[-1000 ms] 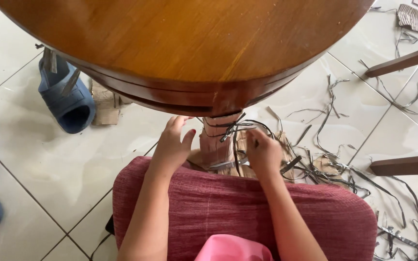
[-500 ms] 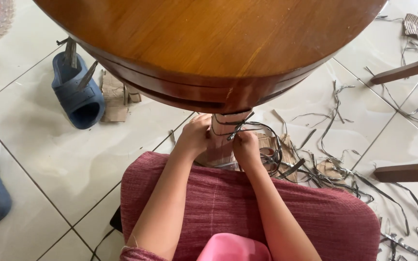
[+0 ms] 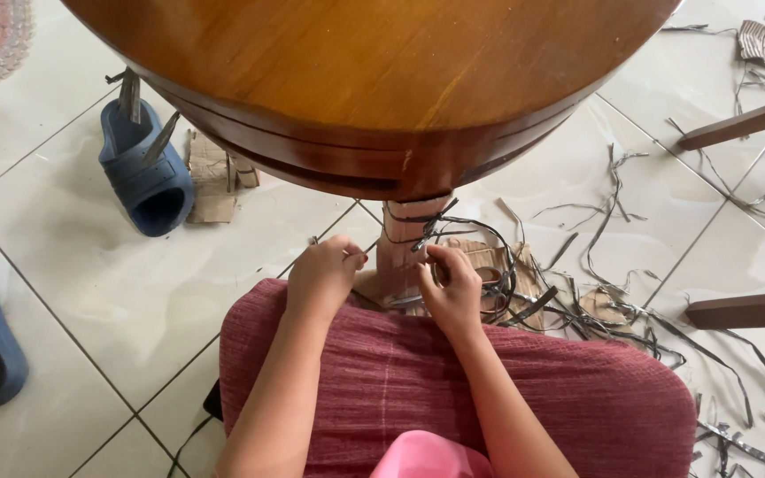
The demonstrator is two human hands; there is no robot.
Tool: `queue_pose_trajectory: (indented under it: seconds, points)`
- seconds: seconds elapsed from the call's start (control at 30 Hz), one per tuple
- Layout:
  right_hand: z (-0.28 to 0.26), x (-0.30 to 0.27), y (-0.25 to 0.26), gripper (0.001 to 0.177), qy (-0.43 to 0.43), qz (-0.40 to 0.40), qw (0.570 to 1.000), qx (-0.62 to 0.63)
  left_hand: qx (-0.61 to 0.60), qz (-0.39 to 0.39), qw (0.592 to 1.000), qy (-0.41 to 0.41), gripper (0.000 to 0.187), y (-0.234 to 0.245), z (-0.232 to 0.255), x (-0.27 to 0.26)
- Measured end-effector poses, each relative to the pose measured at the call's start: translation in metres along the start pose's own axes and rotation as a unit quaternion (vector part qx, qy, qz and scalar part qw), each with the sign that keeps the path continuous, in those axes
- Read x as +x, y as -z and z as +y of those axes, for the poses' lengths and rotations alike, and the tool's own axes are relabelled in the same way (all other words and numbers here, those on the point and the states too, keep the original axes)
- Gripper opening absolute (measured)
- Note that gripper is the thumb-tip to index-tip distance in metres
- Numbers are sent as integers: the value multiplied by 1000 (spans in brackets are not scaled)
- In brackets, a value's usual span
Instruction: Wrapping a wooden table leg with protective cardboard and securing it with plastic ties
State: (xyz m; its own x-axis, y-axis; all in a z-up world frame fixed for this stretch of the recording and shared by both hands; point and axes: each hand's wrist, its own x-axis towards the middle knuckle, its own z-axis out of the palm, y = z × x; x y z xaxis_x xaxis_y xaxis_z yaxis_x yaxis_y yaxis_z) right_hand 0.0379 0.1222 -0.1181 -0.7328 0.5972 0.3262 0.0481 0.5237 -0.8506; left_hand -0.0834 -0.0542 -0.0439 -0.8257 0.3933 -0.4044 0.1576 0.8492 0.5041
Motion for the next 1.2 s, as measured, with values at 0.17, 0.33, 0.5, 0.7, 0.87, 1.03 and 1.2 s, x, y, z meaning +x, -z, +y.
queue_pose_trajectory:
  seconds: [0.17,0.33,0.5,0.7,0.87,1.03,1.2]
  points:
    - [7,6,-12,18,40,17,999,-11,43,-24,999,-11,17,2,8,-31]
    - [8,8,-14,18,40,28,999,10,173,93,946,-259,15,-35,-16,-32]
    - [5,10,-14,17,55,26,998,18,116,105,955,-251,17,-28,-16,-32]
    - [-1,3,-14,18,62,25,998,-3,24,43,953,-300,17,-72,-27,-4]
    - [-3,5,-16,20,90,4,995,-37,12,22,956,-293,14,-36,-3,-19]
    - [-3,3,-14,13,106,-13,993,-53,76,100,934,-333,13,-52,-19,-19]
    - [16,-7,-2,10,67,-12,995,-78,58,141,897,-414,21,-43,-7,-28]
